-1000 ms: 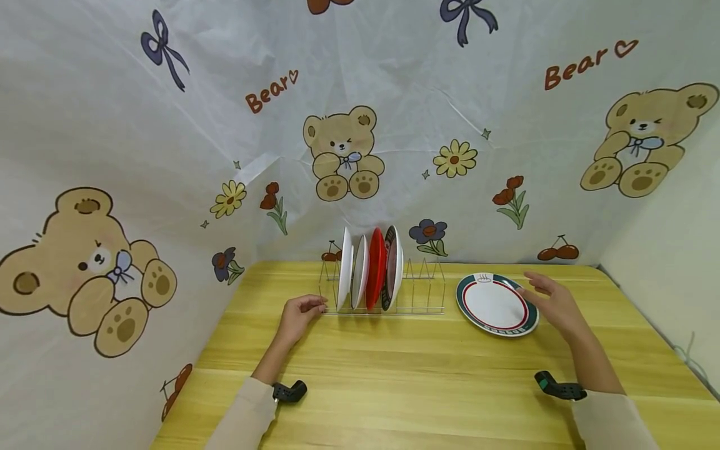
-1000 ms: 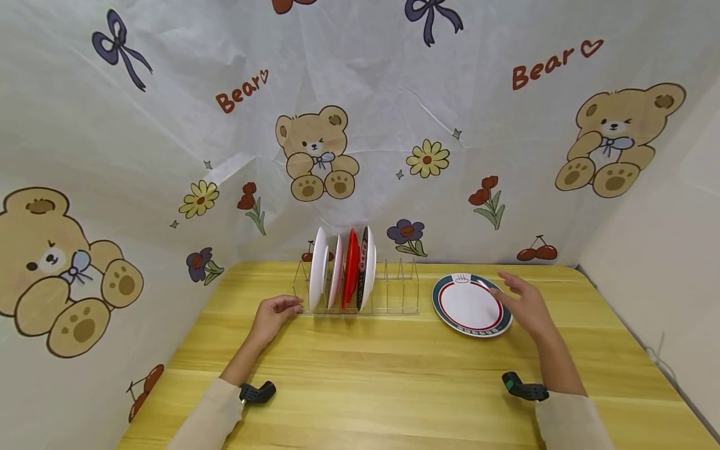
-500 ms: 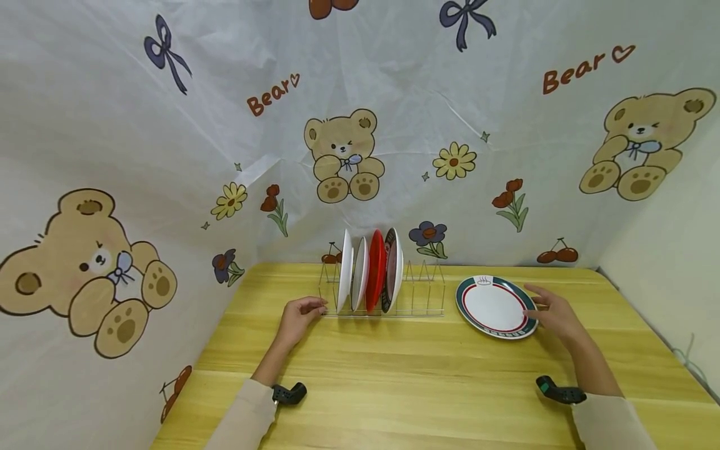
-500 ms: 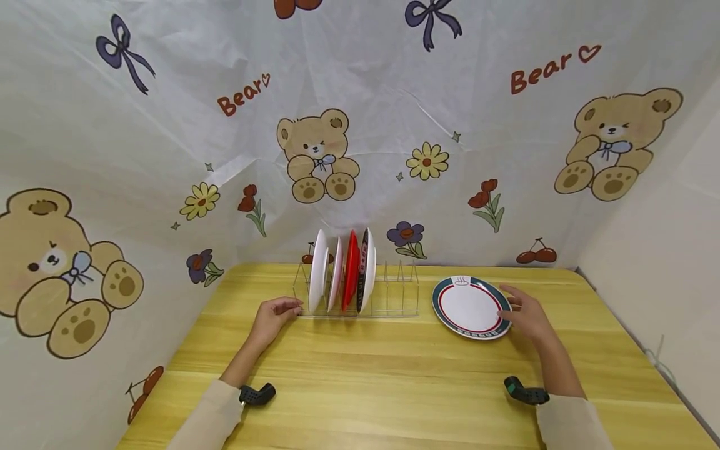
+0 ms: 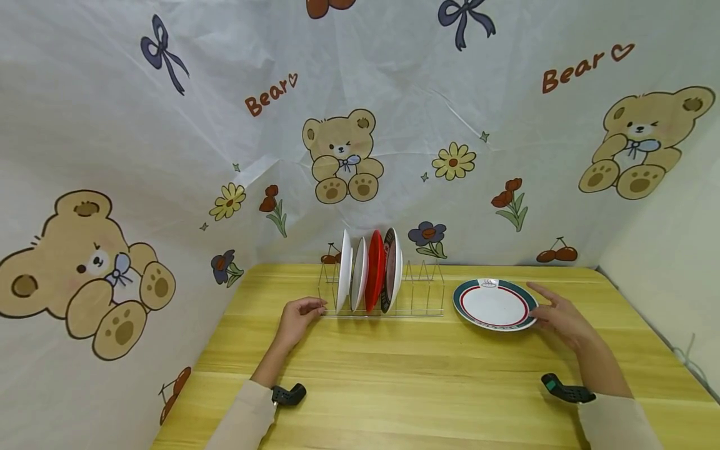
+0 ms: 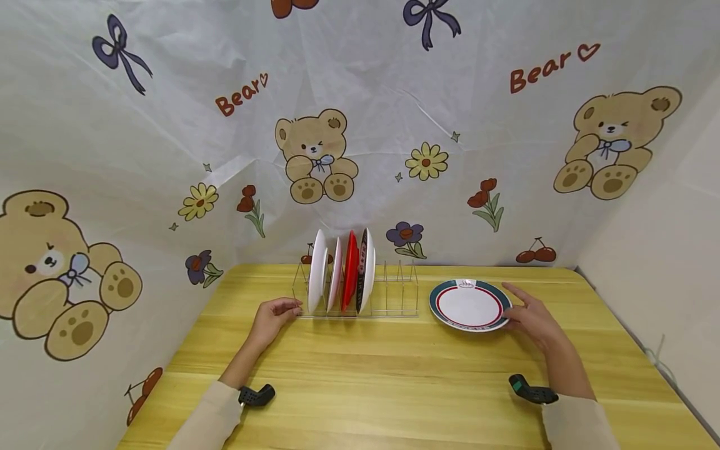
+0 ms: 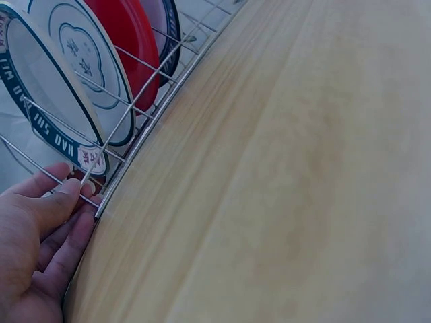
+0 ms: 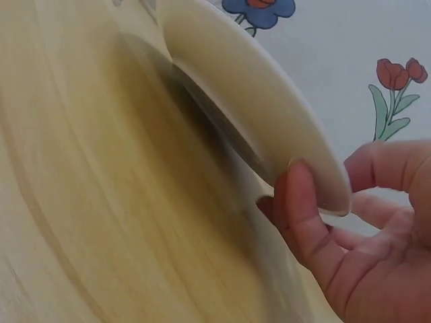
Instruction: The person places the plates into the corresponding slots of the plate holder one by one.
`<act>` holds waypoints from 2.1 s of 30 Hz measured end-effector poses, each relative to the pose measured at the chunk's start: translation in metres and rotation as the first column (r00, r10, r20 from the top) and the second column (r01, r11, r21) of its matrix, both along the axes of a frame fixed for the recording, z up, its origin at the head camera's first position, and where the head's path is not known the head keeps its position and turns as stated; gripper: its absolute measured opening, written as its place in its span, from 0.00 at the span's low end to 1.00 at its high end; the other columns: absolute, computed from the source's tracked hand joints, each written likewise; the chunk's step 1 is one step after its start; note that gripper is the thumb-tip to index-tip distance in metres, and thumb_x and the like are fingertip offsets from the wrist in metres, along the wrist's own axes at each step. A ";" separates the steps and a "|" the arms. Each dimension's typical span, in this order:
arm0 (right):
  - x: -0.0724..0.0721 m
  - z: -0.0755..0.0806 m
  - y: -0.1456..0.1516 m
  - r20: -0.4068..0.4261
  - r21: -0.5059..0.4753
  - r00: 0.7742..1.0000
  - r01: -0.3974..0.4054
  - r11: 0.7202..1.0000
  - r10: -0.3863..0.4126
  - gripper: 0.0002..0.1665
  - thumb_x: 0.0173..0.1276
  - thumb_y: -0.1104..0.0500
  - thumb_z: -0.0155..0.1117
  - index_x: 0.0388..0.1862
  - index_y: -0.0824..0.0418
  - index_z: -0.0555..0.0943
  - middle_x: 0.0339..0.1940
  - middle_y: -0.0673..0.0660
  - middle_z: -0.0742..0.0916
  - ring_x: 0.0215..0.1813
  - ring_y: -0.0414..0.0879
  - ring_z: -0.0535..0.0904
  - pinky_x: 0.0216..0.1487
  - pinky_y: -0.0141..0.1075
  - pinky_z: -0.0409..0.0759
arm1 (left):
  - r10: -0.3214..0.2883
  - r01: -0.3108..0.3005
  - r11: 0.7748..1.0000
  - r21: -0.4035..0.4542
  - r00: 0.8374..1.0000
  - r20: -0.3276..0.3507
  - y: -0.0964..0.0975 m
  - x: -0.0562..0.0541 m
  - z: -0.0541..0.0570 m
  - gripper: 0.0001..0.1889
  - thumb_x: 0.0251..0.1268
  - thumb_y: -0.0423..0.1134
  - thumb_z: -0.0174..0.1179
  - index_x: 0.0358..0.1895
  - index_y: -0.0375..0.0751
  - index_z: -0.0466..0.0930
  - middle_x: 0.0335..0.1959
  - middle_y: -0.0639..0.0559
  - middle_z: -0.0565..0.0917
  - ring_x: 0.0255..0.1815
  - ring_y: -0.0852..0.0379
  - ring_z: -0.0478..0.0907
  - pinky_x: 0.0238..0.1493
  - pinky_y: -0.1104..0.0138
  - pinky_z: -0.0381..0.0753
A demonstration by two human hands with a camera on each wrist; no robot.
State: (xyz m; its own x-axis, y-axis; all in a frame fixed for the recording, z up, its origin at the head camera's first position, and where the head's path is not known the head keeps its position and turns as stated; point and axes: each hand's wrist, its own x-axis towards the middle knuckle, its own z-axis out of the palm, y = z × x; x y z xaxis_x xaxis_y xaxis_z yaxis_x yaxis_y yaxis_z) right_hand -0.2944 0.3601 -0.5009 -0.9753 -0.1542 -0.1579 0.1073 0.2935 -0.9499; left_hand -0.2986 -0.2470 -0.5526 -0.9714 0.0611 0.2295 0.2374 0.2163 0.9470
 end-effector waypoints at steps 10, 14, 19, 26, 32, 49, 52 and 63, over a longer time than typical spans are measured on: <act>-0.001 0.003 0.005 0.056 -0.330 0.991 -0.099 0.939 0.124 0.42 0.80 0.66 0.51 0.85 0.52 0.45 0.55 0.41 0.80 0.44 0.48 0.87 0.47 0.37 0.88 | -0.013 0.012 1.000 -0.016 0.999 -0.032 0.006 0.016 0.024 0.09 0.67 0.23 0.64 0.47 0.23 0.85 0.43 0.30 0.87 0.44 0.35 0.85 0.44 0.57 0.88; 0.000 0.004 0.006 -0.023 -0.437 0.970 -0.227 0.870 0.242 0.39 0.82 0.69 0.44 0.85 0.49 0.47 0.60 0.44 0.83 0.51 0.50 0.87 0.52 0.41 0.86 | -0.010 0.009 1.000 -0.011 0.999 -0.032 0.006 0.017 0.024 0.09 0.67 0.23 0.64 0.47 0.23 0.85 0.43 0.31 0.87 0.44 0.34 0.84 0.44 0.57 0.88; 0.000 0.007 0.005 -0.127 -0.476 0.940 -0.339 0.811 0.318 0.39 0.82 0.72 0.38 0.86 0.52 0.44 0.66 0.42 0.80 0.57 0.50 0.85 0.56 0.43 0.84 | -0.014 0.014 1.000 -0.013 1.000 -0.020 0.005 0.016 0.023 0.09 0.67 0.24 0.64 0.48 0.24 0.85 0.43 0.31 0.87 0.45 0.34 0.85 0.45 0.55 0.88; 0.002 0.021 -0.002 -0.184 -0.446 0.947 -0.320 0.836 0.265 0.37 0.82 0.70 0.41 0.85 0.53 0.48 0.68 0.42 0.77 0.57 0.48 0.85 0.53 0.44 0.86 | -0.017 0.016 1.000 -0.016 1.000 -0.019 0.005 0.017 0.024 0.09 0.67 0.24 0.64 0.48 0.23 0.85 0.43 0.31 0.87 0.45 0.35 0.85 0.45 0.55 0.88; 0.009 0.039 -0.011 -0.232 -0.502 0.953 -0.291 0.815 0.197 0.36 0.81 0.72 0.40 0.84 0.51 0.54 0.69 0.46 0.73 0.56 0.46 0.85 0.50 0.44 0.87 | 0.002 -0.003 1.000 -0.028 1.000 -0.023 0.007 0.018 0.025 0.09 0.67 0.24 0.64 0.47 0.24 0.86 0.43 0.31 0.87 0.44 0.34 0.84 0.43 0.58 0.88; 0.029 0.084 -0.049 -0.325 -0.480 0.946 -0.169 0.861 0.004 0.40 0.77 0.75 0.50 0.83 0.54 0.56 0.70 0.56 0.67 0.56 0.43 0.80 0.45 0.40 0.88 | -0.016 0.016 1.000 -0.015 1.000 -0.015 0.004 0.018 0.027 0.09 0.67 0.24 0.64 0.48 0.24 0.86 0.43 0.32 0.87 0.43 0.41 0.86 0.44 0.55 0.88; 0.033 0.090 -0.060 -0.344 -0.490 0.939 -0.158 0.857 -0.024 0.40 0.75 0.76 0.52 0.82 0.55 0.58 0.69 0.55 0.68 0.56 0.43 0.79 0.44 0.39 0.88 | -0.016 0.016 1.000 -0.017 1.000 -0.019 0.004 0.018 0.026 0.09 0.67 0.25 0.64 0.48 0.24 0.85 0.43 0.32 0.87 0.43 0.42 0.86 0.44 0.55 0.88; 0.042 0.101 -0.091 -0.416 -0.486 0.909 -0.208 0.849 -0.016 0.42 0.75 0.77 0.52 0.82 0.55 0.58 0.69 0.58 0.72 0.56 0.45 0.82 0.46 0.38 0.87 | -0.008 0.008 1.000 -0.019 1.000 -0.017 0.006 0.019 0.024 0.09 0.67 0.24 0.64 0.48 0.25 0.86 0.44 0.32 0.87 0.43 0.41 0.86 0.44 0.59 0.88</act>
State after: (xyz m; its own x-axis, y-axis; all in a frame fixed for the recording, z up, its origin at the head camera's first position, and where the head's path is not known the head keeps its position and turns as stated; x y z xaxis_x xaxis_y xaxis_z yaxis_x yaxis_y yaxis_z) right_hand -0.2521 0.2687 -0.3998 -0.9116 -0.1984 0.3599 -0.3066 -0.2546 -0.9171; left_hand -0.2800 -0.2413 -0.5284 -0.9667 0.0734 0.2452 0.2556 0.2325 0.9384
